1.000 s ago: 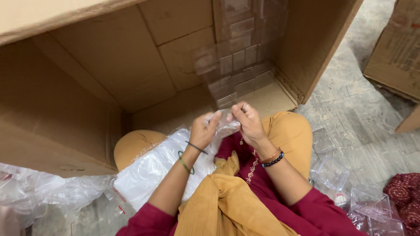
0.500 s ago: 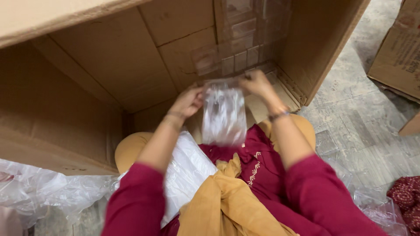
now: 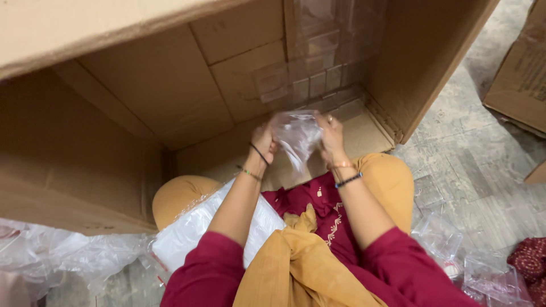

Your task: The person sits on the floor and packs small clear plastic containers into thin plastic bags, twisting each bag closed, and places the bagged containers into a large cardboard box, repeating the cycle with containers taken from piles beside them.

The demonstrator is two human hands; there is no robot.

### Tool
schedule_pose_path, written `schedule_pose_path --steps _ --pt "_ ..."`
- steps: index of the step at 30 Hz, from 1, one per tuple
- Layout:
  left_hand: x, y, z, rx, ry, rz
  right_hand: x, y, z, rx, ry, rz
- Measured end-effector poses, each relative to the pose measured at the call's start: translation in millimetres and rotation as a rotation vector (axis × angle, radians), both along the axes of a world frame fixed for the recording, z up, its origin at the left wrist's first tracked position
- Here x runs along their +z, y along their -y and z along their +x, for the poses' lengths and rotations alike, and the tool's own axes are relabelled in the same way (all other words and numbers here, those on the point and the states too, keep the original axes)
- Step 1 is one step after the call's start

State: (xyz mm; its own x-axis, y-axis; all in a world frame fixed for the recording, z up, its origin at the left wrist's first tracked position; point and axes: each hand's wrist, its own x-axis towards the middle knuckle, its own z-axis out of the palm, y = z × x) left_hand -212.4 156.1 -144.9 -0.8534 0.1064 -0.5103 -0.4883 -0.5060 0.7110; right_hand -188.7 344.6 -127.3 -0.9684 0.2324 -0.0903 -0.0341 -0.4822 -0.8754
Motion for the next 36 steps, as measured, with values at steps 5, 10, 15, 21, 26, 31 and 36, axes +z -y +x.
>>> schedule_pose_path --steps 5,10,15,21,26,31,36 --pt "38 29 59 -0.091 -0.205 0.037 0 15 42 0.302 0.049 -0.262" --pt "59 81 128 -0.412 -0.206 0.112 20 57 81 0.363 -0.031 -0.318" --pt "37 132 229 -0.656 -0.219 0.18 48 122 115 0.521 -0.153 0.145" --pt "17 347 337 0.159 -0.079 0.106 41 116 104 0.561 -0.268 0.713" --pt "-67 392 376 0.498 0.583 -0.275 13 65 95 0.555 -0.089 0.789" --pt "-75 368 392 0.4 0.756 -0.236 16 61 106 0.526 -0.042 0.756" --pt "-87 365 315 0.657 0.341 0.071 48 100 128 0.559 -0.284 0.894"
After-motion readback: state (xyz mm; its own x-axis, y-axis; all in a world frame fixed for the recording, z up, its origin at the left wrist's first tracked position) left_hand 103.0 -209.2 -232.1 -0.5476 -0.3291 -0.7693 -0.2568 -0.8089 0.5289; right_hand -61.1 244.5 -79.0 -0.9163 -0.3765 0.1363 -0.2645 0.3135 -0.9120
